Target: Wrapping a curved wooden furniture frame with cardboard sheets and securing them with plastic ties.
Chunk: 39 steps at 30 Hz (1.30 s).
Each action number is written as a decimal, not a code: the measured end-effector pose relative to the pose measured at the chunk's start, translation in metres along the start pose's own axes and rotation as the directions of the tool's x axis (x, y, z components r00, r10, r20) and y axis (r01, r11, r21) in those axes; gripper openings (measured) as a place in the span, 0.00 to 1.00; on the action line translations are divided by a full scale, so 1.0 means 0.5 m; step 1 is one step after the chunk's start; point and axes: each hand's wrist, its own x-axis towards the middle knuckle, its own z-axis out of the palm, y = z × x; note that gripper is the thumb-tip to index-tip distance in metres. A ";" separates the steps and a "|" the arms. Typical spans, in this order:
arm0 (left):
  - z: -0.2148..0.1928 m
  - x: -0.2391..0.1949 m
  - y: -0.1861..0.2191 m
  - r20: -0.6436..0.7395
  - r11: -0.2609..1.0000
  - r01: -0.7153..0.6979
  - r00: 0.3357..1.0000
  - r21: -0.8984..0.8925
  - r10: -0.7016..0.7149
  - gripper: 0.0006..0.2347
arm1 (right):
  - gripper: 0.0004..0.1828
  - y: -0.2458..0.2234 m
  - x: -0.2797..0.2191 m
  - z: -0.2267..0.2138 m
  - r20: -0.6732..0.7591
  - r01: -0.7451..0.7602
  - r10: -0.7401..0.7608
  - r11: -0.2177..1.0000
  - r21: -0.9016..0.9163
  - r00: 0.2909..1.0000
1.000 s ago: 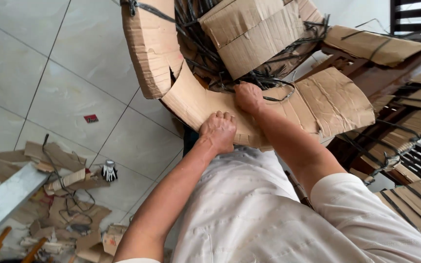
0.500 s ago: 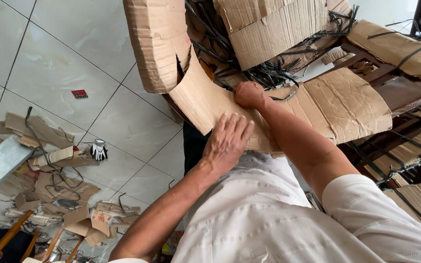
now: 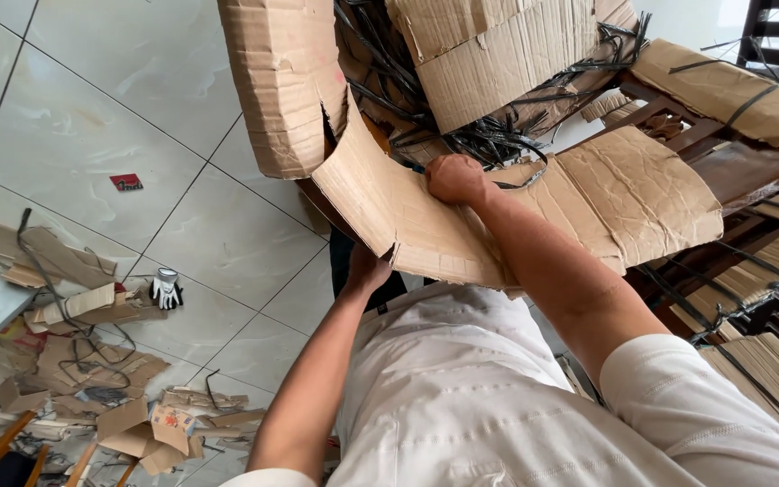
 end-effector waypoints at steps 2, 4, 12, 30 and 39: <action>-0.013 -0.009 0.012 0.008 1.000 -0.004 1.000 0.009 0.004 0.18 | 0.19 -0.012 -0.016 -0.030 0.025 -0.033 0.033 0.999 0.013 0.999; 0.006 0.002 0.025 0.019 0.999 -0.012 1.000 0.031 0.011 0.19 | 0.20 -0.024 -0.022 -0.049 0.051 -0.067 0.065 0.998 0.024 0.997; 0.101 0.004 0.022 0.057 0.996 -0.015 0.998 0.087 0.010 0.25 | 0.16 0.037 -0.032 0.050 -0.254 0.276 -0.470 0.791 -0.547 0.845; -0.135 -0.265 0.162 0.106 0.812 -0.193 0.981 0.550 0.161 0.15 | 0.03 -0.053 -0.302 -0.334 0.050 0.023 -0.019 0.997 -0.072 0.999; -0.251 -0.366 0.298 0.078 0.697 -0.479 0.849 0.534 0.523 0.13 | 0.13 -0.158 -0.567 -0.551 0.013 -0.187 0.188 0.962 0.200 0.982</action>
